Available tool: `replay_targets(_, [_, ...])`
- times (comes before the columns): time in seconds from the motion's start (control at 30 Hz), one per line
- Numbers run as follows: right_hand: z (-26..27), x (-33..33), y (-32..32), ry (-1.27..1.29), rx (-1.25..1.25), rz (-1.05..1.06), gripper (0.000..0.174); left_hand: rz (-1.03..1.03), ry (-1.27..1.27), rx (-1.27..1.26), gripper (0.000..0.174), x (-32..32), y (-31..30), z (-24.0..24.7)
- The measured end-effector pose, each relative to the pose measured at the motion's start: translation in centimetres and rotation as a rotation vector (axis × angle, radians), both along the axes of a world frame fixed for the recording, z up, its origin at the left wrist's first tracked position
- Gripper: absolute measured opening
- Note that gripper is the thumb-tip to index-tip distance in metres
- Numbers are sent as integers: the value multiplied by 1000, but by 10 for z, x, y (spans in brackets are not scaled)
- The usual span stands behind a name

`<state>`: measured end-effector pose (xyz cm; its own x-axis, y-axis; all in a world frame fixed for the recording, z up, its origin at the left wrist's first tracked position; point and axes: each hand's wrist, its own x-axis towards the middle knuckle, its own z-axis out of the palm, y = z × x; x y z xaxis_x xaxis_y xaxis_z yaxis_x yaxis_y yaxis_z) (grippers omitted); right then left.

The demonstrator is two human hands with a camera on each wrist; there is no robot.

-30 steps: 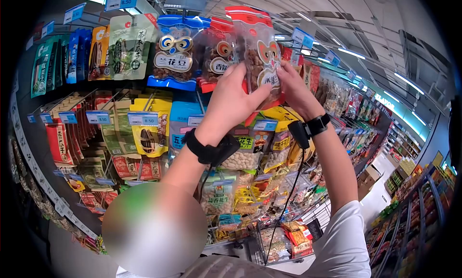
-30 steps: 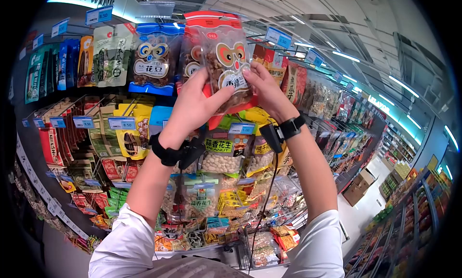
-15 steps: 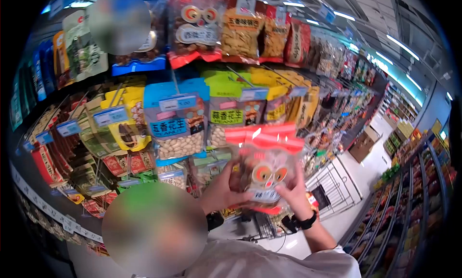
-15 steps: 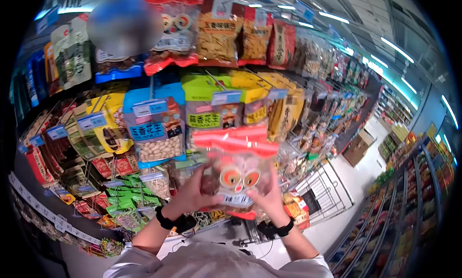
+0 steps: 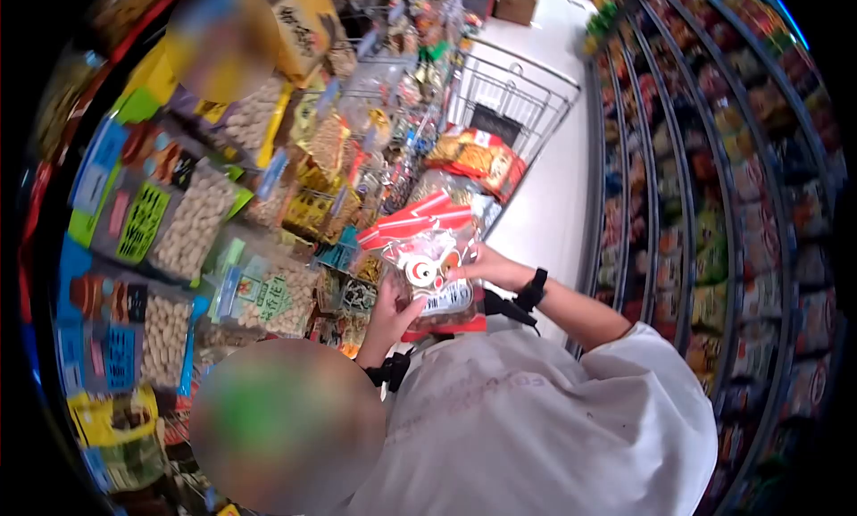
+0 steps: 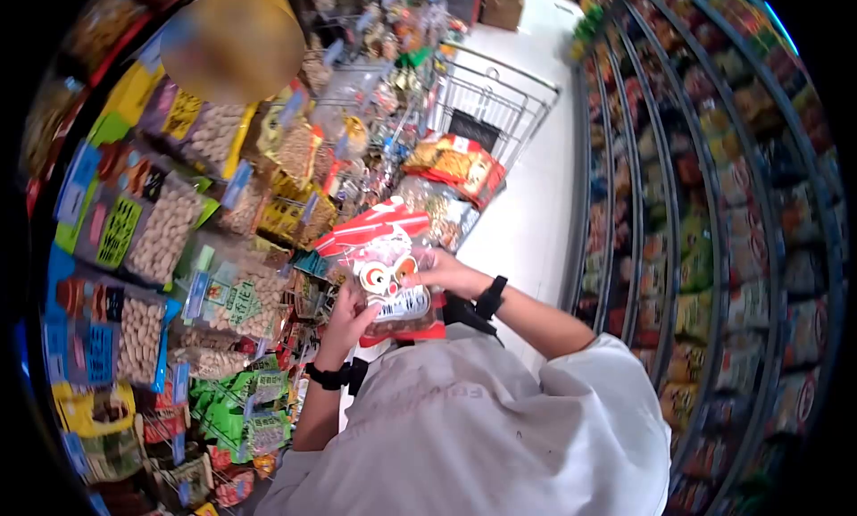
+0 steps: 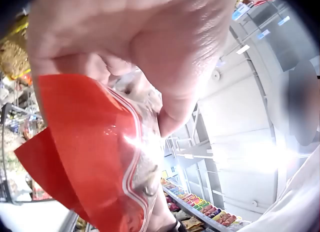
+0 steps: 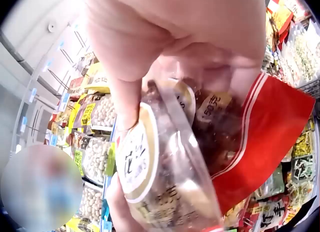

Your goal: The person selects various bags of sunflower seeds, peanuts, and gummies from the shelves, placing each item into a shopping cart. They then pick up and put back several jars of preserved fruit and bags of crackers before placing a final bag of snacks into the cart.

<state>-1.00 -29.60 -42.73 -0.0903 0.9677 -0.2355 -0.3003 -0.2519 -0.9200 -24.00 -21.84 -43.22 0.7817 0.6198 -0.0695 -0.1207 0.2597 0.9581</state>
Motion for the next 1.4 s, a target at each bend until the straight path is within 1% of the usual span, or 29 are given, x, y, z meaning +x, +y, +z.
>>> replay_targets(0.03, [3, 3, -2, 12, -32, -48, 45, 16, -43, 25, 65, 10, -2, -8])
replay_targets(0.1, [5, 8, -8, 21, -43, -108, 44, -26, 87, -10, 55, 25, 0, -30])
replay_targets(0.13, [-9, 13, -11, -7, -87, -152, 41, -51, 93, -47, 53, 32, 4, -43])
replay_targets(0.17, [-10, 18, -15, 13, -159, -180, 40, -73, 99, -84, 50, 40, 8, -54])
replay_targets(0.2, [-18, 23, -18, 41, -195, -206, 39, -73, 104, -126, 49, 48, 8, -53])
replay_targets(0.27, [-38, 33, -21, 89, -240, -255, 37, -95, 136, -159, 50, 65, 10, -60])
replay_targets(0.33, [-57, 46, -22, 131, -214, -272, 37, -88, 205, -179, 55, 80, 14, -75])
replay_targets(0.37, [-58, 56, -21, 152, -232, -284, 37, -101, 227, -194, 55, 89, 17, -83])
replay_targets(0.43, [-54, 79, -15, -5, -373, -197, 39, -60, 257, -223, 60, 105, 21, -95])
replay_targets(0.47, [-95, 86, -12, -24, -321, -219, 40, -46, 280, -228, 65, 115, 26, -99])
replay_targets(0.5, [-61, 105, -4, -235, -479, -161, 41, -33, 297, -234, 55, 126, 32, -100])
replay_targets(0.57, [-126, 132, 1, -190, -412, -132, 43, 37, 330, -192, 58, 147, 49, -121])
replay_targets(0.6, [-136, 146, 4, -126, -383, -190, 43, 47, 335, -158, 61, 158, 60, -132])
replay_targets(0.63, [-146, 167, 5, -491, -373, -128, 38, 63, 416, -118, 68, 168, 74, -148])
replay_targets(0.7, [-204, 201, -5, -435, -358, -228, 33, 26, 468, -37, 69, 207, 99, -155])
replay_targets(0.77, [-217, 243, -18, -428, -421, -356, 31, -65, 519, -3, 69, 239, 124, -198])
replay_targets(0.83, [-202, 280, -33, -530, -539, -425, 29, -206, 503, 9, 67, 273, 148, -241])
replay_targets(0.9, [-211, 308, -54, -382, -662, -487, 28, -283, 432, -88, 61, 310, 165, -279])
replay_targets(0.97, [-213, 330, -76, -347, -685, -493, 27, -405, 551, -106, 48, 346, 183, -307])
replay_targets(1.0, [-208, 339, -84, -365, -739, -483, 25, -469, 532, -140, 39, 364, 189, -317])
replay_targets(1.03, [-206, 346, -94, -322, -777, -520, 26, -561, 751, 12, 37, 377, 194, -324])
replay_targets(1.1, [-204, 355, -113, -301, -835, -582, 26, -616, 710, 65, 40, 367, 192, -431])
replay_targets(1.13, [-222, 355, -134, -290, -828, -604, 26, -584, 488, 51, 44, 370, 179, -437])
replay_targets(1.17, [-238, 355, -152, -275, -821, -627, 27, -597, 663, 301, 47, 363, 175, -480])
replay_targets(1.23, [-237, 354, -162, -292, -900, -583, 29, -638, 873, 447, 48, 389, 166, -420])
replay_targets(1.27, [-235, 355, -161, -299, -924, -531, 28, -652, 982, 533, 47, 409, 163, -374])
replay_targets(1.3, [-233, 355, -158, -305, -945, -479, 28, -657, 1058, 688, 49, 413, 159, -369])
replay_targets(1.37, [-241, 355, -151, -306, -941, -417, 28, -766, 1292, 849, 50, 431, 150, -334])
replay_targets(1.4, [-243, 357, -145, -321, -939, -361, 29, -801, 1320, 920, 53, 436, 147, -327])
